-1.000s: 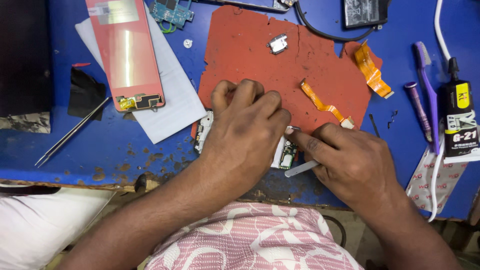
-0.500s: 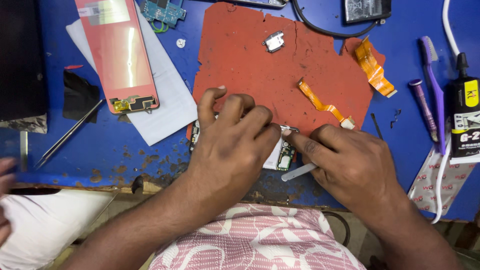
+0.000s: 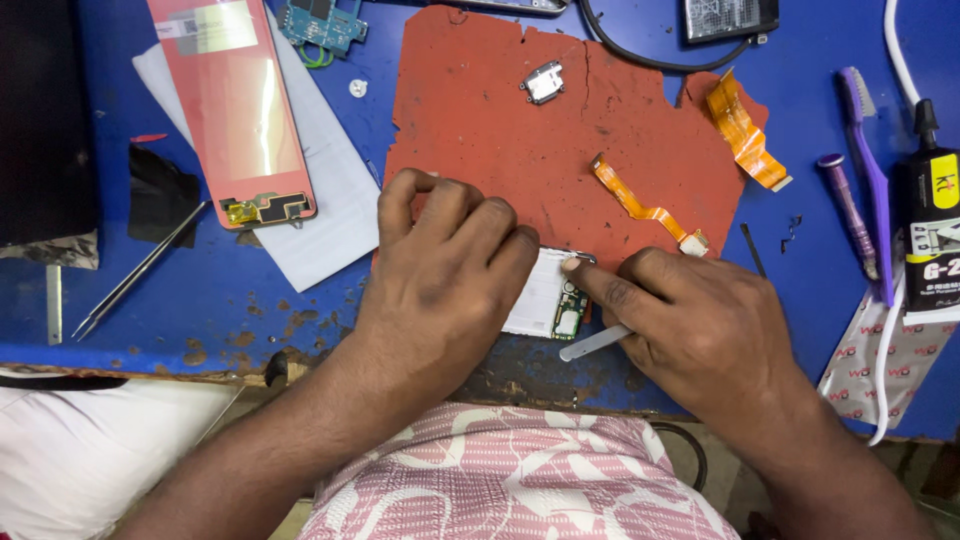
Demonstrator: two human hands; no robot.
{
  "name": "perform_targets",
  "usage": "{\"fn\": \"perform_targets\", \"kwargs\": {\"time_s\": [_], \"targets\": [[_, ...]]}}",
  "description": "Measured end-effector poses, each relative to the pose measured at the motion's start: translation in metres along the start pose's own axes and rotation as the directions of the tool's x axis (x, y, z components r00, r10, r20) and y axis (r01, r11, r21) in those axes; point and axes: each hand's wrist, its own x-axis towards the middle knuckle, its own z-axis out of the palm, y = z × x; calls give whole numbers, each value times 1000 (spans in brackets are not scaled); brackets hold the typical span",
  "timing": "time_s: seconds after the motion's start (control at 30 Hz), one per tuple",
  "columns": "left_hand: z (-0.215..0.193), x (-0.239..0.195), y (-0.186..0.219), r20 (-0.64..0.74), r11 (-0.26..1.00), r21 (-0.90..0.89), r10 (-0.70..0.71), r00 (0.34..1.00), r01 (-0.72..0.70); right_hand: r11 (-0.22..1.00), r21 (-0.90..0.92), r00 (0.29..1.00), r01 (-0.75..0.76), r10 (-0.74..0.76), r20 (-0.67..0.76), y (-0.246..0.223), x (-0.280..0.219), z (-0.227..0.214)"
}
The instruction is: The person uses tweezers to remove a small component from a disassembled phone chassis, then places a ribbon cable into the chassis and secures it. The person continues to adjust and connect internal components within the phone frame.
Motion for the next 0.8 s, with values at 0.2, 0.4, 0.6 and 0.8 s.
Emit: {"fn": "perform_targets", "kwargs": {"time_s": [0.2, 0.4, 0.6, 0.8], "targets": [[-3, 6, 2, -20, 998, 52, 21, 1000, -20, 1000, 5, 1000, -8, 8, 4, 1, -1, 1], [-13, 5, -7, -30, 995, -92, -29, 999, 26, 1000, -10, 1000, -13, 13, -5, 1, -2, 2], [-10, 3, -9, -22, 996, -89, 3, 1000, -5, 1000, -25, 1000, 2, -2, -5, 1, -2, 2], [-8, -4, -6, -6, 977, -211, 7, 1000, -8, 1000, -17, 1000, -1, 1, -5, 2, -3, 3]]}}
